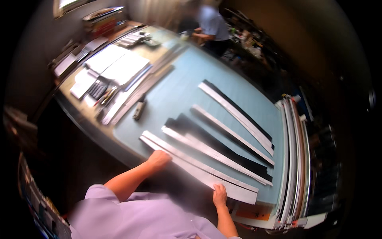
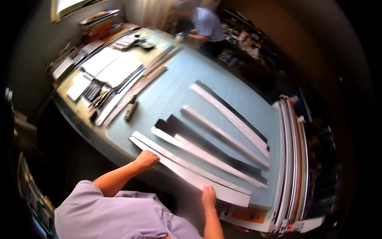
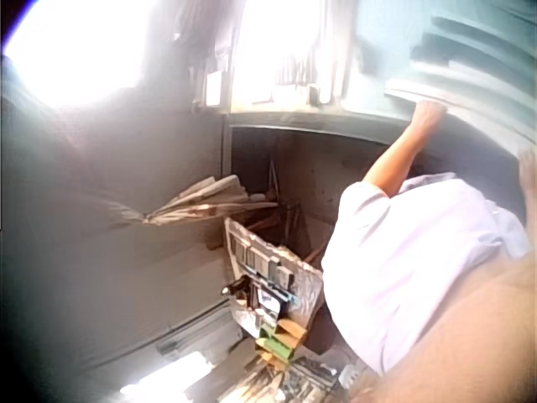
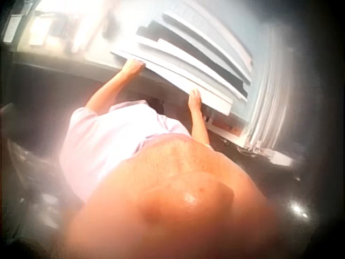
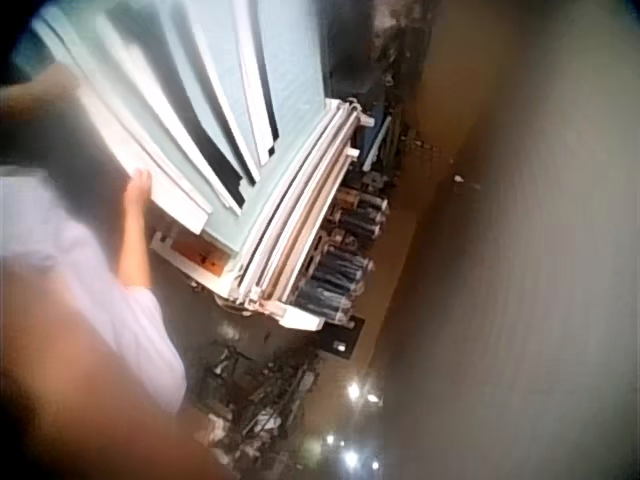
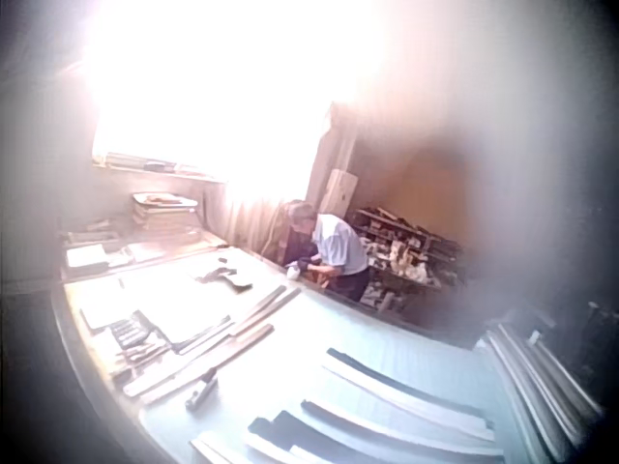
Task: The person repeatedly peels a white protective liner from long black strips and presses the strips onto a light blue workbench. The person handles the strips one at a time, smoothing them down with their hands to ensure adhesion.
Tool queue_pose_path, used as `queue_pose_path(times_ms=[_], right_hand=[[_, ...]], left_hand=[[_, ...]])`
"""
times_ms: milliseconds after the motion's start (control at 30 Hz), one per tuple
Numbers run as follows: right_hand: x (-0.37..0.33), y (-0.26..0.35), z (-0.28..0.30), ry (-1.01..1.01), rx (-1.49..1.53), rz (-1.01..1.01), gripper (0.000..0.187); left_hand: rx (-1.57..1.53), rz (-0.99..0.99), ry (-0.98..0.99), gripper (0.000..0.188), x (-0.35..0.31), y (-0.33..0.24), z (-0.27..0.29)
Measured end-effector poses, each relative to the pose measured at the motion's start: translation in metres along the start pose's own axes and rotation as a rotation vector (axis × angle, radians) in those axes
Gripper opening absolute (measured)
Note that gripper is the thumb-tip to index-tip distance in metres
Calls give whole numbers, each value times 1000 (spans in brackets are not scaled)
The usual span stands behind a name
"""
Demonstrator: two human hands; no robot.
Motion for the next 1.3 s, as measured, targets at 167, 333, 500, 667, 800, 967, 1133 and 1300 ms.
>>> queue_pose_path(times_ms=[167,333,500,667,800,967,1133,1300], right_hand=[[-36,-68,9,-6,-63,-159,12],[-29,-86,22,133,20,-142,16],[-49,-107,36,-88,-76,-115,18],[-40,-163,45,90,-20,-171,11],[-27,-177,66,208,129,-168,21],[-39,-163,80,6,61,-35,25],[-50,-220,69,113,42,-262,9],[-13,-247,80,367,123,-318,20]], left_hand=[[17,13,85,7,5,6,13],[-4,-6,106,10,17,11,15],[-11,-18,136,13,22,24,16],[-25,-1,205,13,20,25,27],[72,104,298,16,-3,39,43],[107,187,2,14,-38,110,23],[-65,222,87,6,-20,117,38],[-20,382,230,14,7,121,55]])
Point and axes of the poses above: each hand's wrist, its own x-axis towards the middle knuckle, its own z-axis out of the back of the hand, y = z × x, the point moved 1 cm from there along x, towards the middle knuckle, and after that the axes turned 13 degrees about y, right-handed, at the moved point
